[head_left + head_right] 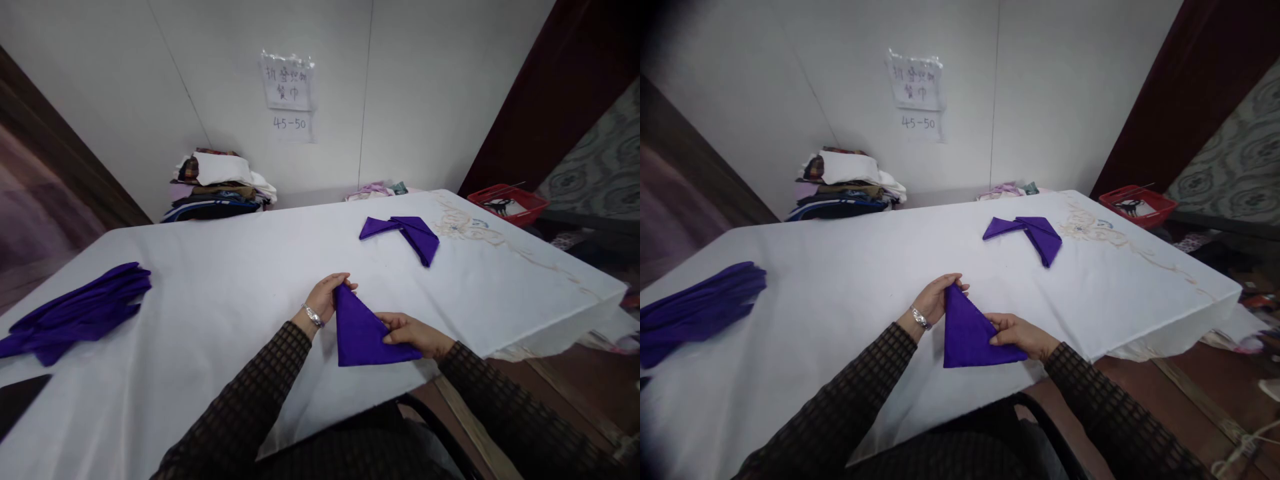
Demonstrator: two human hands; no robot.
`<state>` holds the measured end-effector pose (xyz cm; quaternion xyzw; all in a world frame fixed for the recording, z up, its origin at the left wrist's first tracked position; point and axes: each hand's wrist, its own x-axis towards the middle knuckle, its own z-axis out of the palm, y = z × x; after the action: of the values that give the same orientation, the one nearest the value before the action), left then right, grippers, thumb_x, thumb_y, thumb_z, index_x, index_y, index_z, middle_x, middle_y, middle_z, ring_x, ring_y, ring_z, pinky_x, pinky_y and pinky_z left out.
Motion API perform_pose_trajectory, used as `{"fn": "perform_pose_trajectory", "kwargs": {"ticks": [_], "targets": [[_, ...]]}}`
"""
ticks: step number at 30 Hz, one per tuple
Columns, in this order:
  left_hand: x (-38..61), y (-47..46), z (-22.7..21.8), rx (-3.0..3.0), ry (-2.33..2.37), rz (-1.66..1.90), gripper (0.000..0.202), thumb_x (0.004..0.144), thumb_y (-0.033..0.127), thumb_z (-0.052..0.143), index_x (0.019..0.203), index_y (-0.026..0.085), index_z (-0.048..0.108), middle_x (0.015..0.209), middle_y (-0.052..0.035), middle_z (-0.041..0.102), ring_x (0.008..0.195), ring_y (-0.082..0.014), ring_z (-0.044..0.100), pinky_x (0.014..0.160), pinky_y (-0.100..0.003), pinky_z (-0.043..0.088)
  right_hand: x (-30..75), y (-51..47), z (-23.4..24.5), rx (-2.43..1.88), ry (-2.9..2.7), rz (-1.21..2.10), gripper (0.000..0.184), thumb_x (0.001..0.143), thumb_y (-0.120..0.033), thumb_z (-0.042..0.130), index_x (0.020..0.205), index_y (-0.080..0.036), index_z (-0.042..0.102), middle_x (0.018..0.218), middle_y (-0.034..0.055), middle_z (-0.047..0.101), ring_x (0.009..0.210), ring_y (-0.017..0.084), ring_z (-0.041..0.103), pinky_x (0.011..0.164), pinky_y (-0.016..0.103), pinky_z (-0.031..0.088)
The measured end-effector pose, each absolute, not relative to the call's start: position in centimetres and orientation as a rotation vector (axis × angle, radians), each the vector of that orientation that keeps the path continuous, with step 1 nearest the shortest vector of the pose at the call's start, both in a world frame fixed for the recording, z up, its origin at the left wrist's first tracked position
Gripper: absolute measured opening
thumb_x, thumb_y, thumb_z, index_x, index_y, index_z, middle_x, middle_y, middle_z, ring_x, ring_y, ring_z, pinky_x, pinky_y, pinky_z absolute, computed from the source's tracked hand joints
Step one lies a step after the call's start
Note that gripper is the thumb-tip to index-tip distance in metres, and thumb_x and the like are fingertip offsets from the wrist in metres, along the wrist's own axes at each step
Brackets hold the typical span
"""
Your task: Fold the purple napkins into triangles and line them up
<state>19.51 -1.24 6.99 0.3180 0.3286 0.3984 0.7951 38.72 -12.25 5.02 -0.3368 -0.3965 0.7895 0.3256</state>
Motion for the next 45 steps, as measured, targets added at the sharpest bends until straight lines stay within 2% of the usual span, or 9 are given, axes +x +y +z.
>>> {"fn": "perform_pose_trajectory", "kwargs": {"ticks": [6,12,15,18,21,24,29,39,45], "targets": [[19.8,-0.9,6.1,0.700,0.791,0.874,0.043,0.061,0.054,0.072,0.073,0.014,0.062,0.054,0.0054,0.049,0.049,-0.0068,0.049,0.050,-0.021,0.039,39.4,-12.1,4.6,-0.885,-1.020,2.106,0.056,0.067,-0.008,0.064,0.122,-0.020,0.056,0.104,0.0034,0.068,0.082,0.014,0.065,0.074,0.024,0.049],[20.7,0.0,5.2,0.747,0.845,0.914,0.052,0.060,0.064,0.067,0.069,0.014,0.057,0.043,0.0124,0.027,0.037,-0.0030,0.026,0.042,-0.019,0.028,39.3,-11.6,4.0,-0.930,-1.058,2.107,0.056,0.062,-0.006,0.065,0.116,-0.020,0.061,0.095,0.0021,0.070,0.073,0.011,0.065,0.066,0.020,0.048],[20.6,1.3,4.9,0.852,0.909,0.964,0.057,0.062,0.069,0.061,0.074,0.013,0.060,0.050,0.0078,0.042,0.041,-0.0047,0.037,0.045,-0.020,0.033,39.8,-11.2,4.0,-0.944,-1.062,2.072,0.055,0.061,-0.005,0.065,0.115,-0.019,0.062,0.095,0.0022,0.070,0.071,0.010,0.065,0.065,0.019,0.048],[19.8,2.3,3.9,1.033,1.059,1.035,0.060,0.066,0.071,0.053,0.078,0.013,0.063,0.071,-0.0029,0.060,0.060,-0.0118,0.055,0.056,-0.025,0.044,41.1,-10.4,4.3,-0.949,-1.049,2.000,0.055,0.062,-0.006,0.064,0.115,-0.018,0.061,0.096,0.0027,0.070,0.073,0.011,0.065,0.066,0.020,0.049],[18.7,2.3,2.1,1.287,1.205,1.037,0.057,0.071,0.069,0.048,0.078,0.014,0.063,0.082,-0.0079,0.065,0.072,-0.0179,0.060,0.065,-0.029,0.047,43.2,-8.8,5.0,-0.987,-1.021,1.872,0.055,0.061,-0.005,0.064,0.115,-0.019,0.061,0.095,0.0018,0.070,0.073,0.011,0.065,0.067,0.021,0.049],[18.2,1.6,0.3,1.555,1.241,0.986,0.051,0.078,0.064,0.043,0.076,0.017,0.063,0.081,-0.0066,0.066,0.075,-0.0200,0.061,0.069,-0.031,0.046,45.8,-6.5,5.5,-1.086,-0.981,1.721,0.054,0.060,-0.005,0.063,0.112,-0.019,0.062,0.091,0.0004,0.071,0.068,0.011,0.065,0.066,0.020,0.049],[18.1,1.1,-0.7,1.926,1.233,0.891,0.041,0.083,0.054,0.041,0.067,0.021,0.058,0.065,-0.0003,0.059,0.065,-0.0167,0.054,0.062,-0.028,0.042,49.7,-1.7,5.3,-1.242,-0.887,1.503,0.047,0.062,-0.004,0.058,0.107,-0.017,0.063,0.083,0.0002,0.071,0.065,0.010,0.064,0.064,0.018,0.050],[17.9,1.5,-1.0,1.920,1.173,0.878,0.040,0.085,0.051,0.040,0.065,0.020,0.055,0.066,0.0005,0.058,0.065,-0.0154,0.053,0.062,-0.026,0.040,52.8,5.4,2.3,-1.561,-0.544,1.229,0.049,0.073,-0.006,0.053,0.121,-0.013,0.046,0.065,-0.0001,0.065,0.042,0.011,0.056,0.042,0.022,0.049],[17.8,1.4,-1.1,1.892,1.164,0.879,0.039,0.086,0.050,0.042,0.065,0.020,0.055,0.064,0.0012,0.055,0.063,-0.0151,0.052,0.061,-0.026,0.039,53.3,6.8,1.5,-1.656,-0.542,1.197,0.047,0.076,-0.008,0.054,0.122,-0.014,0.044,0.062,-0.0003,0.063,0.046,0.015,0.060,0.041,0.023,0.050]]}}
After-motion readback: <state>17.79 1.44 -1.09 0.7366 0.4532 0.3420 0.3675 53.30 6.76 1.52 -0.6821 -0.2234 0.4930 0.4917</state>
